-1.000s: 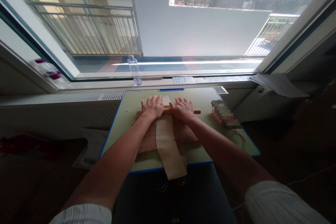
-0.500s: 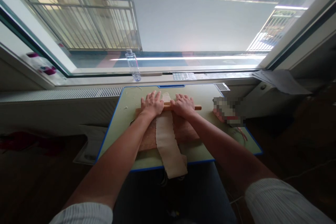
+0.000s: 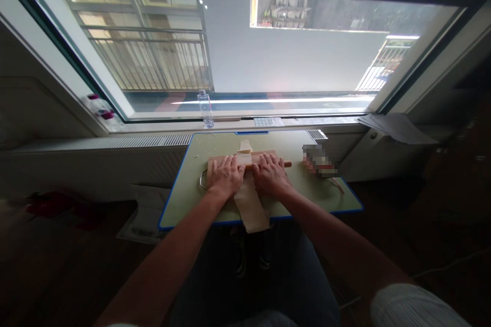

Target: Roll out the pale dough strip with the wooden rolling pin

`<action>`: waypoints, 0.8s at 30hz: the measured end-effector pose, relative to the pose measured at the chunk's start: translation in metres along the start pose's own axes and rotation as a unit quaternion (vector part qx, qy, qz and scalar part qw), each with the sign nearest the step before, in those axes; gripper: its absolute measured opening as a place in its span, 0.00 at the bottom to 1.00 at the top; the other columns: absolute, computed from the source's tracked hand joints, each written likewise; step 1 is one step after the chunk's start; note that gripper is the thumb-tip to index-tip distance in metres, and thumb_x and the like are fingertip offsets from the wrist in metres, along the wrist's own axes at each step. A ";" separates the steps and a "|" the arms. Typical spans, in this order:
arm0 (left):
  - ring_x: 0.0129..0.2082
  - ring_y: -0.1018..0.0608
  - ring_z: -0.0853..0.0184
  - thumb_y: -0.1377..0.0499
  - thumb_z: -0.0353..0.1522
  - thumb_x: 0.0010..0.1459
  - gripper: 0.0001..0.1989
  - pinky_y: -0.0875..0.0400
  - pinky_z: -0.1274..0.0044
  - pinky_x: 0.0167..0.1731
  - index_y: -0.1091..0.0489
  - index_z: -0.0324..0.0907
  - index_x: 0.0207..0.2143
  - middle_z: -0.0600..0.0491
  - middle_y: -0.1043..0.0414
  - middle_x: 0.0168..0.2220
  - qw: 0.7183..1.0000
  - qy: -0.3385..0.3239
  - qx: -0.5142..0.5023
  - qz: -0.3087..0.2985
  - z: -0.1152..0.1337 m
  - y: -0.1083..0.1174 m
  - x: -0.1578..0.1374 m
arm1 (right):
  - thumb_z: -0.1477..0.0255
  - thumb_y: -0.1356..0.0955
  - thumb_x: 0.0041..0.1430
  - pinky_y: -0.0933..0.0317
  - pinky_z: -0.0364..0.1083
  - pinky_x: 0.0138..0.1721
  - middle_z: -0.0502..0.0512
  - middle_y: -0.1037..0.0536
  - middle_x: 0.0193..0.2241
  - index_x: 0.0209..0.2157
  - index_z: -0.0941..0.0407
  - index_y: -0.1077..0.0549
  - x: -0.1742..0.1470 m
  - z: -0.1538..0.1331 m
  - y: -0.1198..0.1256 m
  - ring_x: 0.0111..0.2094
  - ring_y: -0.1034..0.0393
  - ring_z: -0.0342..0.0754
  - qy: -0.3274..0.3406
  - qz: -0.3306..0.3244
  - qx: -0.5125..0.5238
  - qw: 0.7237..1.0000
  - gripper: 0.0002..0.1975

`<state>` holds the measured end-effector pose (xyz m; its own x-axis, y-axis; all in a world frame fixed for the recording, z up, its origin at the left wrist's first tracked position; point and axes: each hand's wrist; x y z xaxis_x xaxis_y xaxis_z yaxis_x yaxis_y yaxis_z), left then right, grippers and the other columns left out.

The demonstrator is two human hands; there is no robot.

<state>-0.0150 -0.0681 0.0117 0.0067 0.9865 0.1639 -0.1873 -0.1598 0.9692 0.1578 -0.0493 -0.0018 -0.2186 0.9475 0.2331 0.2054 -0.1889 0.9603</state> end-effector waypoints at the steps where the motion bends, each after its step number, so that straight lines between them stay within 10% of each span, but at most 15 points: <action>1: 0.74 0.35 0.53 0.57 0.44 0.74 0.30 0.48 0.51 0.74 0.31 0.42 0.68 0.43 0.33 0.71 1.000 -0.001 -0.004 -0.008 0.001 0.004 -0.002 | 0.57 0.44 0.78 0.62 0.64 0.73 0.67 0.36 0.73 0.71 0.61 0.36 -0.004 0.001 0.001 0.74 0.49 0.62 0.006 -0.004 0.004 1.000 0.31; 9: 0.72 0.34 0.53 0.57 0.40 0.73 0.27 0.44 0.52 0.72 0.30 0.46 0.67 0.44 0.33 0.71 0.998 0.045 -0.002 0.035 0.002 -0.003 0.029 | 0.60 0.45 0.80 0.58 0.60 0.72 0.54 0.33 0.72 0.57 0.49 0.22 0.005 0.013 0.003 0.73 0.47 0.55 0.073 0.001 0.003 0.997 0.23; 24: 0.72 0.37 0.50 0.57 0.43 0.72 0.29 0.49 0.43 0.71 0.36 0.47 0.70 0.43 0.38 0.73 0.997 0.070 -0.022 -0.016 -0.021 -0.018 0.125 | 0.48 0.48 0.77 0.49 0.65 0.69 0.63 0.37 0.74 0.73 0.56 0.38 0.116 0.011 -0.015 0.72 0.43 0.63 -0.055 -0.090 0.033 0.994 0.37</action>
<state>-0.0313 0.0591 0.0108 -0.1238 0.9869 0.1035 -0.2326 -0.1302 0.9638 0.1392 0.0667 0.0089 -0.1536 0.9875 0.0362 0.2349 0.0009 0.9720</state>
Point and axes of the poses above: each hand's wrist, its own x-axis towards the middle knuckle, its own y-axis out of the back of the hand, z = x × y
